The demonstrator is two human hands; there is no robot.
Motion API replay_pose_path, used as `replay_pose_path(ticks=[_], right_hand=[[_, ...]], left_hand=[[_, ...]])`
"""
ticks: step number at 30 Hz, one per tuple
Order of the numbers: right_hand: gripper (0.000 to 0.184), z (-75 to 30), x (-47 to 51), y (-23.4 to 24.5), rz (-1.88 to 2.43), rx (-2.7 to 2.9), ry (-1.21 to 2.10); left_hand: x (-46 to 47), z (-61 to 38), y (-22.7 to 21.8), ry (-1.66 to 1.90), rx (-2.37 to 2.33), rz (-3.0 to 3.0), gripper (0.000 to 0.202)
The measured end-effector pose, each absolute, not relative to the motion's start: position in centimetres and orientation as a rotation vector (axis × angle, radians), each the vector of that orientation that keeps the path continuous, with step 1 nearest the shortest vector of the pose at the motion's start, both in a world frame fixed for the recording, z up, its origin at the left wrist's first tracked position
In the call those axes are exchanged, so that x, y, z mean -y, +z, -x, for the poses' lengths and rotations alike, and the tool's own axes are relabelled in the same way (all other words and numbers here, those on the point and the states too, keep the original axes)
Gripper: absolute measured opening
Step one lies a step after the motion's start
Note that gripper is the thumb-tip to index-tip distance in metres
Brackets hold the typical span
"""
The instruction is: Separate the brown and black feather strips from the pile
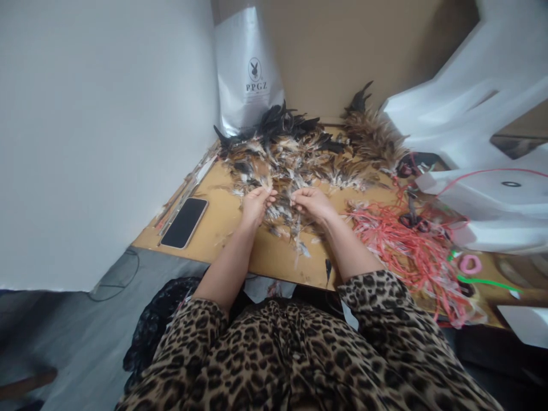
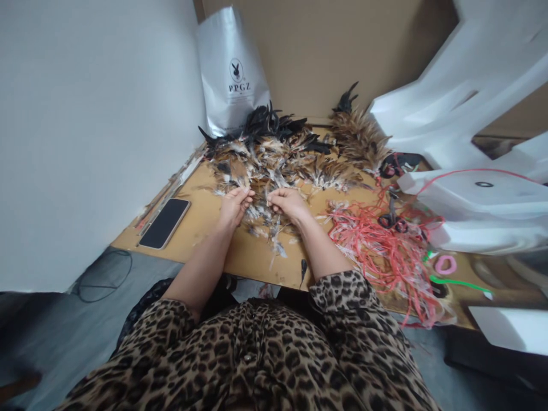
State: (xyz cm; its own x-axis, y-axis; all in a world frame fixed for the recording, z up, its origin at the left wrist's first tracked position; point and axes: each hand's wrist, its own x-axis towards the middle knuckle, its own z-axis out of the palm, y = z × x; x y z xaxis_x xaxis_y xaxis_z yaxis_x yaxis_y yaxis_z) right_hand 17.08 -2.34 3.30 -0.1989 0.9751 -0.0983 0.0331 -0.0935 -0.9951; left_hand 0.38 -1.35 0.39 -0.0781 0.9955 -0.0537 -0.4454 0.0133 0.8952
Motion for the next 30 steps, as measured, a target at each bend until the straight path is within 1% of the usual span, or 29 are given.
replay_pose_path(ticks=[2, 4, 8, 15, 22, 26, 30], right_hand=[[0.027, -17.1, 2.1, 3.1, 1.09, 1.183, 1.504], [0.028, -16.9, 1.9, 2.7, 1.042, 1.124, 1.499], [0.026, -16.3, 1.8, 2.1, 1.044, 1.124, 1.353], [0.02, -15.4, 2.4, 2.2, 1.098, 1.249, 1.087], [0.017, -15.0, 2.4, 2.0, 1.088, 1.304, 1.01], [0.019, -15.1, 2.3, 1.7, 1.131, 1.362, 0.971], [0.021, -15.8, 2.5, 1.9, 1.244, 1.725, 0.816]], left_hand=[[1.6, -0.5, 0.4, 1.37, -0.924, -0.82, 0.02], [1.9, -0.8, 0.5, 1.277, -0.913, -0.861, 0.021], [2.5, -1.2, 0.6, 1.12, -0.88, -0.914, 0.023], [2.5, -1.2, 0.7, 1.04, -0.855, -0.895, 0.023], [2.6, -1.3, 0.8, 1.042, -0.847, -0.922, 0.022], [2.3, -1.1, 0.6, 1.132, -0.89, -0.944, 0.019], [1.7, -0.7, 0.4, 1.291, -0.908, -0.852, 0.018]])
